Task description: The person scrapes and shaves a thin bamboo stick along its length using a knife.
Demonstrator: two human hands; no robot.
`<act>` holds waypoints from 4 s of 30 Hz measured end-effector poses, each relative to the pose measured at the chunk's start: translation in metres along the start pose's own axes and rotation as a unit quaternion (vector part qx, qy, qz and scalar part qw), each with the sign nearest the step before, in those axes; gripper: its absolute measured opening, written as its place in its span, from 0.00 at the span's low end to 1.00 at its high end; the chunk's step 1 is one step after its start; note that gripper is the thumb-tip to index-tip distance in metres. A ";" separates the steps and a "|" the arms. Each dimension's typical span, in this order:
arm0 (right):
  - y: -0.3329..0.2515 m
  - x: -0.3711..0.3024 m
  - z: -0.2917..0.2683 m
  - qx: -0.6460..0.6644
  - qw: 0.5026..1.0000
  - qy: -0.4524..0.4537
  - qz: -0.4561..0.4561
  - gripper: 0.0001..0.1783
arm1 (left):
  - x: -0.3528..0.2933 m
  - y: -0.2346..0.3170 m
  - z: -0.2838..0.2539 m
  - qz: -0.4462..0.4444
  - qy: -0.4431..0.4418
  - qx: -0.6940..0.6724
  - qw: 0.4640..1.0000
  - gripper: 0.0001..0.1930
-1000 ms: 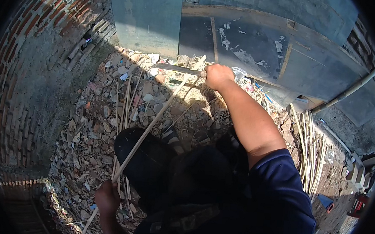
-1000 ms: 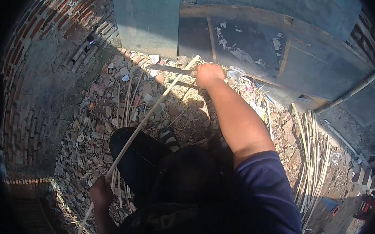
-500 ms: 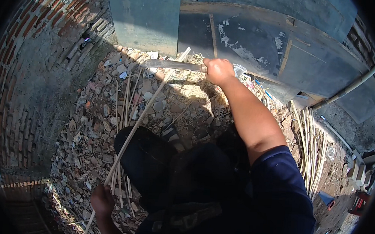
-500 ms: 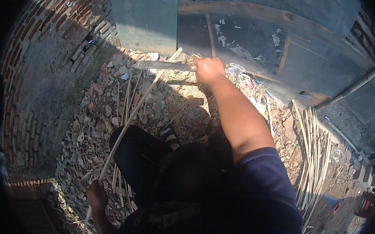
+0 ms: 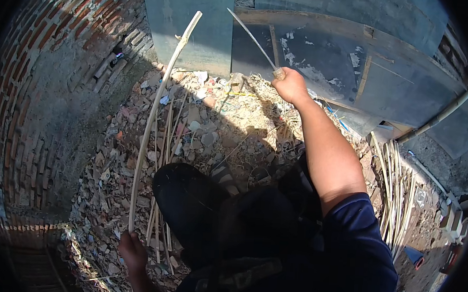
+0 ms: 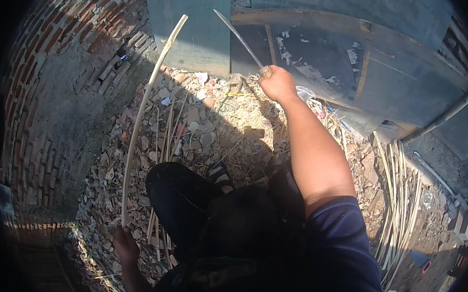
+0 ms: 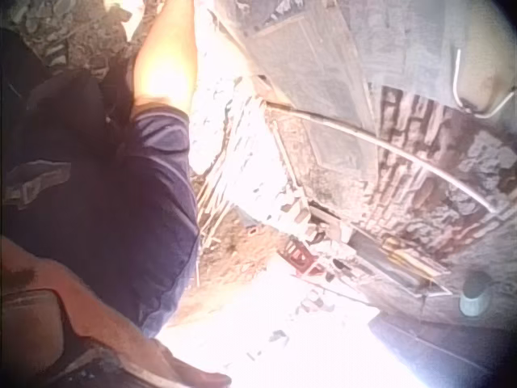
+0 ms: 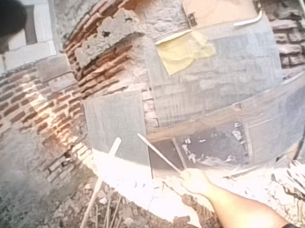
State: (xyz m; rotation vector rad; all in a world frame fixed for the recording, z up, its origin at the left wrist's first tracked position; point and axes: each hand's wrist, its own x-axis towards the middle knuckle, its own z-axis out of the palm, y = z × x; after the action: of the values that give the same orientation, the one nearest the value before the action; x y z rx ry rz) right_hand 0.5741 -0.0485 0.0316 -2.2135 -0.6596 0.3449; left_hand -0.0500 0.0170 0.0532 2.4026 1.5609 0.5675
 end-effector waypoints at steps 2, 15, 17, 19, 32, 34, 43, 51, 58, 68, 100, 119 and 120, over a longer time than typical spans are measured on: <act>-0.014 -0.009 -0.005 0.005 0.999 0.015 -0.040 0.28 | 0.000 0.004 0.013 0.022 0.015 0.002 1.000 0.10; -0.061 -0.059 0.005 -0.212 0.924 -0.085 -0.307 0.17 | -0.009 0.034 0.058 0.041 -0.028 -0.022 0.998 0.13; -0.049 -0.047 0.006 -0.230 0.931 -0.074 -0.274 0.17 | -0.017 0.020 0.063 -0.005 -0.071 0.000 0.997 0.16; -0.024 -0.025 0.002 -0.219 0.962 -0.057 -0.151 0.20 | -0.028 -0.003 0.074 0.029 -0.035 0.044 0.998 0.16; -0.020 -0.026 0.024 -0.246 0.959 -0.043 -0.132 0.18 | -0.029 0.000 0.048 0.062 -0.050 0.090 0.993 0.15; 0.010 0.002 0.016 -0.111 0.988 0.033 0.097 0.20 | -0.024 -0.004 0.041 0.053 -0.056 0.074 0.994 0.16; -0.007 -0.006 -0.001 0.005 1.000 0.012 -0.026 0.25 | -0.019 0.006 0.031 0.015 -0.044 0.074 0.996 0.13; -0.058 -0.058 0.016 -0.126 0.956 -0.171 -0.203 0.26 | -0.011 0.050 0.055 0.014 -0.089 0.071 0.993 0.13; -0.047 -0.061 0.052 -0.199 0.919 -0.255 -0.227 0.21 | -0.019 0.052 0.082 0.027 -0.041 0.133 0.990 0.09; -0.067 -0.093 0.058 -0.132 0.906 -0.275 -0.292 0.14 | -0.010 0.043 0.072 0.046 -0.066 0.139 0.987 0.07; -0.023 -0.037 0.053 -0.234 0.939 -0.193 -0.163 0.19 | 0.005 0.053 0.065 0.052 -0.076 0.180 0.979 0.09; -0.063 -0.090 0.065 -0.256 0.873 -0.278 -0.308 0.18 | 0.009 0.051 0.066 0.055 -0.110 0.107 0.987 0.08; -0.050 -0.074 0.068 -0.174 0.919 -0.282 -0.214 0.19 | 0.007 0.047 0.069 0.059 -0.086 0.104 0.989 0.08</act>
State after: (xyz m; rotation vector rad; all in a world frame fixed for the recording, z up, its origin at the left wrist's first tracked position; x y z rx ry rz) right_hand 0.4652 -0.0204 0.0269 -2.2107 -1.5950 0.6877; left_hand 0.0213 0.0052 0.0109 2.6310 1.4782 0.2165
